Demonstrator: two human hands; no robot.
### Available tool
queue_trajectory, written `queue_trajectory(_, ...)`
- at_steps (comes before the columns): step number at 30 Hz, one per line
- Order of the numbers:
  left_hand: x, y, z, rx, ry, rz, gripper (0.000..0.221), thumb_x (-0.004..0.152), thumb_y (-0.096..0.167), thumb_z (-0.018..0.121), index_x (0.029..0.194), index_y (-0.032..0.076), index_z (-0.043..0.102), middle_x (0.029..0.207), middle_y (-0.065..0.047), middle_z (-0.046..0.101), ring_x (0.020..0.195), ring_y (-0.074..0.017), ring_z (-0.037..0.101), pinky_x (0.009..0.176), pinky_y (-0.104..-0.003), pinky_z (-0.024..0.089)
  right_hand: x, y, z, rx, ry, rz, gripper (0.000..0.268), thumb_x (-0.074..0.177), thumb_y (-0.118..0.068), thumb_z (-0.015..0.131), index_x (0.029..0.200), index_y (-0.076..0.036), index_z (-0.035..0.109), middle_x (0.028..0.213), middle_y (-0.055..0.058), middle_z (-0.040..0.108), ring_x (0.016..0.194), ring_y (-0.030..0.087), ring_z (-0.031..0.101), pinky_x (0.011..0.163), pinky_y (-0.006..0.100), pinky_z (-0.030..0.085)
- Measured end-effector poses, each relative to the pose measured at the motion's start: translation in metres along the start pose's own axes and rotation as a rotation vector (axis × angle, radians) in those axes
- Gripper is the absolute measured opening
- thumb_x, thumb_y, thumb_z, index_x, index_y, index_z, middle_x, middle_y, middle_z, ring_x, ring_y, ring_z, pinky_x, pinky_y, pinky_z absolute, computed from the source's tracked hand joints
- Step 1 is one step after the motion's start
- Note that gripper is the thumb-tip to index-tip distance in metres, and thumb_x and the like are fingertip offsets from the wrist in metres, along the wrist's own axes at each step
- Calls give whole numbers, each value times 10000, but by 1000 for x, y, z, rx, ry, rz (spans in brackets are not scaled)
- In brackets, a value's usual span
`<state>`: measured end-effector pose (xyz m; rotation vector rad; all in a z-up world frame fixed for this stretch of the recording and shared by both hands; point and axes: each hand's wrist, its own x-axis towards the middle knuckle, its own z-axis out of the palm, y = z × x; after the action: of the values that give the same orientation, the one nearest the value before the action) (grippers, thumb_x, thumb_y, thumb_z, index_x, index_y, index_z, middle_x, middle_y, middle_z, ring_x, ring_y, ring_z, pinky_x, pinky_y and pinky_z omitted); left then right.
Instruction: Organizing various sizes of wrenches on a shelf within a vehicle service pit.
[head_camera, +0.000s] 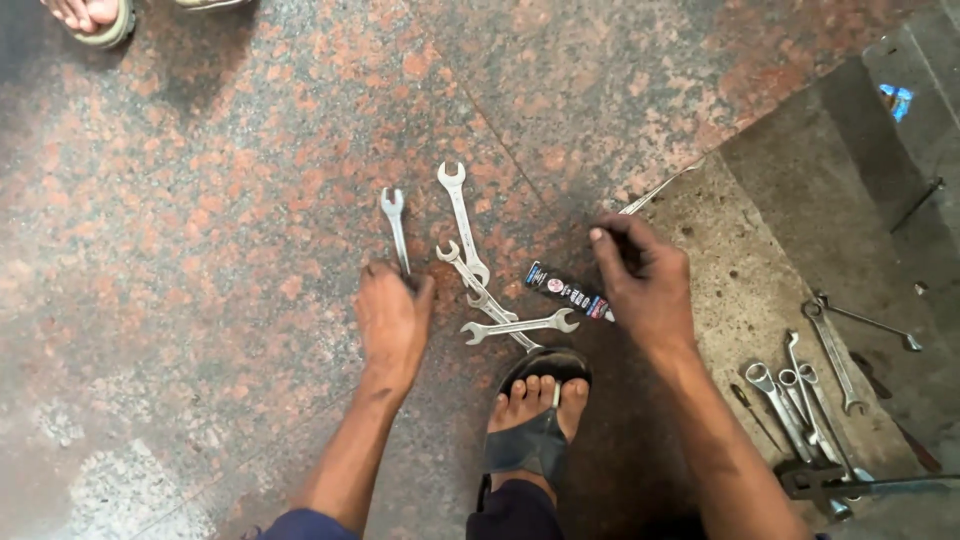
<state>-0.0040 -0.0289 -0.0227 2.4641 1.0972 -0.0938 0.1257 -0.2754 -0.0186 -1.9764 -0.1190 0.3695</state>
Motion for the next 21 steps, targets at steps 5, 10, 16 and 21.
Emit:
queue_trajectory(5,5,-23,-4,-523,-185,-270,250,896,160,742,1032,-46,703,825,-114,720,690,-174,652,611,-320,490,-15,-12,5,135,-99,116,153,1008,-120,678,1129,-50,742,784,10,693,677,30,585,590,219,477)
queue_trajectory(10,-9,30,-3,-1056,-430,-192,206,939,48,674,1121,-47,696,898,-43,745,738,-90,665,661,-235,523,-25,-22,9,334,-275,236,189,981,-137,667,1121,-42,750,837,-34,726,633,37,592,561,214,504)
queue_trajectory(16,-34,121,-4,-890,-730,-21,247,976,86,651,1190,-23,707,972,-45,769,864,-89,696,755,-249,549,-19,-3,-21,535,-282,328,223,984,-140,672,1171,-39,740,789,-20,679,635,51,575,552,221,463)
queue_trajectory(21,-39,143,21,-774,-868,52,308,966,133,654,1235,-7,707,1037,-82,791,934,-125,723,792,-283,570,-15,24,-58,644,-284,366,170,989,-113,696,1091,12,747,822,6,699,688,72,598,611,237,480)
